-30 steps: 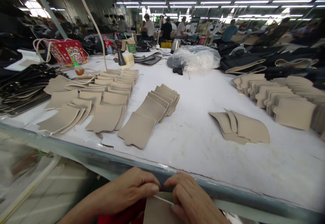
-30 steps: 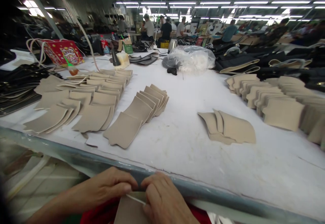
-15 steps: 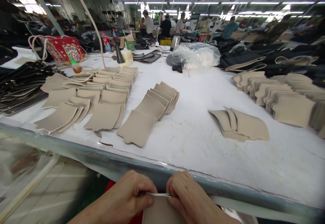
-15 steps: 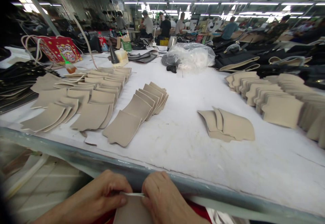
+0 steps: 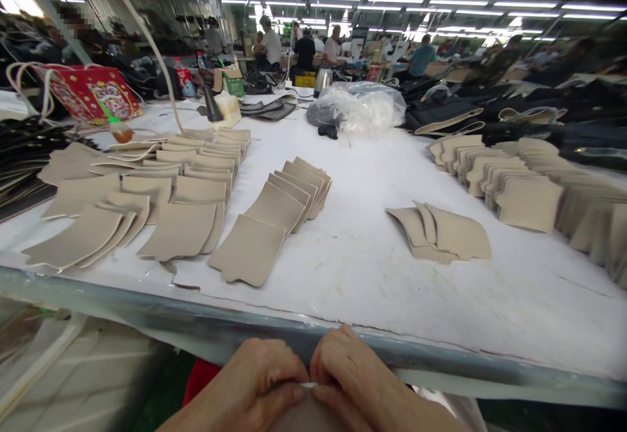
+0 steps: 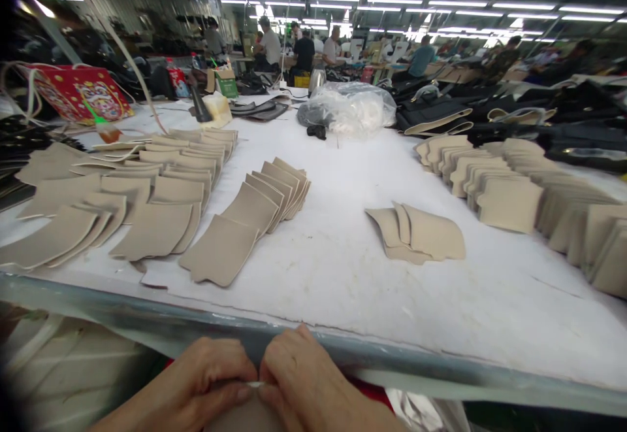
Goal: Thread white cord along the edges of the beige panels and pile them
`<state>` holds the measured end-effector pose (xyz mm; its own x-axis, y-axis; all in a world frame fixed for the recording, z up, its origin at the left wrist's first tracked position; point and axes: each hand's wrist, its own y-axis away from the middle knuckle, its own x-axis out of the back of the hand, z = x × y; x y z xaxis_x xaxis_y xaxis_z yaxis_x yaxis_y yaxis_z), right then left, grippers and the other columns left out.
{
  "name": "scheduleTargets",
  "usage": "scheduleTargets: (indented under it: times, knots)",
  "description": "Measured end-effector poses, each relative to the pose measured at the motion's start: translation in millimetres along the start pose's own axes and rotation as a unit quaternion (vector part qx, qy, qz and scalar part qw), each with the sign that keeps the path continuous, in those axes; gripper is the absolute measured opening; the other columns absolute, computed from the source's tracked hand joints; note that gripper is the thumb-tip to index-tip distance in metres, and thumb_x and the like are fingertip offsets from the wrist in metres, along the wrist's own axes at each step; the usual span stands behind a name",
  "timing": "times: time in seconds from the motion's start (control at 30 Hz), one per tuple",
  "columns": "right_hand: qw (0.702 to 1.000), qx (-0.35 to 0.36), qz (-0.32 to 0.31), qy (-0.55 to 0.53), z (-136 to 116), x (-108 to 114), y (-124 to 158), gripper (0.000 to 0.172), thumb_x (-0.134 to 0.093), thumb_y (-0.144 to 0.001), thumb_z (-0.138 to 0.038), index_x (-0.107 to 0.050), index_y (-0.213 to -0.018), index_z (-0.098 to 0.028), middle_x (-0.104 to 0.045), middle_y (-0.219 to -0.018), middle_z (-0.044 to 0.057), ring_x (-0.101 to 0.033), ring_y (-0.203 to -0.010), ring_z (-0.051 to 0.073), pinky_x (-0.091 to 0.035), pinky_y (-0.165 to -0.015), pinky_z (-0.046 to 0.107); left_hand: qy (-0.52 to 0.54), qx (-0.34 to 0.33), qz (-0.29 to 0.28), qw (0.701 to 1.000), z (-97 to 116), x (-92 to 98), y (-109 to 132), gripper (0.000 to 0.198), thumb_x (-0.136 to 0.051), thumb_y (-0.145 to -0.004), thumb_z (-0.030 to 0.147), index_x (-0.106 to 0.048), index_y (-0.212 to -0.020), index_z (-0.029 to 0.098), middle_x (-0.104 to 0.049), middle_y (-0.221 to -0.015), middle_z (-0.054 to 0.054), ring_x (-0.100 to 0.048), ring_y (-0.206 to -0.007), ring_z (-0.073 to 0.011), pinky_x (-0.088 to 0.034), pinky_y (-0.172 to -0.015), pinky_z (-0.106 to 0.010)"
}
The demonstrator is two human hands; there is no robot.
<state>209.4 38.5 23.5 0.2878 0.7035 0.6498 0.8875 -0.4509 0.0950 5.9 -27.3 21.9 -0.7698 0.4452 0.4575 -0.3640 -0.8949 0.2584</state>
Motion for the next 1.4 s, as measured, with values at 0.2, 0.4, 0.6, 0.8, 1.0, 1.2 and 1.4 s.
scheduleTargets:
  times: [0.2, 0.4, 0.6, 0.8, 1.0, 1.2, 1.4]
  knots:
    - [0.998, -0.048, -0.005, -0.038, -1, 10, 7, 0.026, -0.073, -0.081, -0.007, -0.058, -0.098, -0.019, -0.064, -0.098, 0.0, -0.059, -0.095, 0.018, -0.038, -0.098, 0.035, -0.054, -0.038, -0.011, 0.998, -7, -4.5, 1, 0.035, -0.043, -0.097, 0.034, -0.069, -0.081, 0.018, -0.064, -0.075, -0.001, -0.058, -0.072, -0.0139, -0.034, -0.063, -0.022]
    - [0.999, 0.022, -0.035, -0.028, 13, 8, 4, 0.008, -0.067, -0.09, -0.015, -0.061, -0.086, -0.02, -0.063, -0.089, -0.003, -0.059, -0.091, 0.015, -0.031, -0.1, 0.038, -0.037, -0.031, -0.008, 0.999, -4, -5.7, 2, 0.033, -0.04, -0.098, 0.031, -0.069, -0.087, 0.02, -0.068, -0.082, 0.0, -0.06, -0.078, -0.0143, -0.037, -0.069, -0.021]
    - [0.999, 0.027, -0.03, -0.026, 23, 19, 10, 0.013, -0.067, -0.091, -0.019, -0.059, -0.082, -0.02, -0.061, -0.083, -0.006, -0.057, -0.085, 0.012, -0.033, -0.091, 0.032, -0.061, -0.011, -0.017, 0.998, -16, -4.6, 6, 0.032, -0.041, -0.097, 0.032, -0.069, -0.087, 0.02, -0.068, -0.08, -0.001, -0.06, -0.077, -0.0148, -0.037, -0.067, -0.021]
    - [0.999, 0.017, -0.024, -0.019, 26, 16, 15, 0.019, -0.072, -0.089, -0.023, -0.059, -0.076, -0.019, -0.059, -0.076, -0.007, -0.057, -0.08, 0.012, -0.033, -0.09, 0.033, -0.079, 0.024, -0.045, 0.996, -15, -6.8, -3, 0.022, -0.051, -0.088, 0.027, -0.071, -0.085, 0.021, -0.069, -0.082, -0.001, -0.061, -0.08, -0.017, -0.038, -0.066, -0.022]
    - [0.999, 0.024, -0.014, -0.021, 31, 14, 19, 0.022, -0.067, -0.093, -0.031, -0.061, -0.076, -0.02, -0.061, -0.074, -0.005, -0.059, -0.079, 0.013, -0.033, -0.092, 0.036, -0.064, 0.038, -0.033, 0.997, -10, -21.3, -9, 0.024, -0.053, -0.088, 0.033, -0.073, -0.083, 0.021, -0.069, -0.082, -0.003, -0.06, -0.08, -0.0177, -0.039, -0.068, -0.023]
    - [0.999, 0.038, -0.018, -0.018, 35, 16, 26, 0.036, -0.05, -0.101, -0.045, -0.059, -0.076, -0.02, -0.06, -0.075, -0.004, -0.058, -0.08, 0.014, -0.034, -0.091, 0.037, -0.014, 0.068, -0.04, 0.997, -13, -22.8, -11, 0.026, -0.057, -0.086, 0.038, -0.074, -0.078, 0.021, -0.068, -0.076, 0.0, -0.06, -0.075, -0.0162, -0.036, -0.066, -0.023]
    - [0.998, 0.052, 0.001, -0.028, 34, 12, 23, 0.047, -0.037, -0.104, -0.049, -0.054, -0.071, -0.02, -0.054, -0.068, -0.003, -0.054, -0.072, 0.014, -0.036, -0.085, 0.036, 0.049, 0.111, -0.016, 0.992, -4, -20.6, -13, 0.012, -0.064, -0.079, 0.027, -0.073, -0.082, 0.02, -0.068, -0.077, 0.002, -0.059, -0.077, -0.0153, -0.035, -0.068, -0.022]
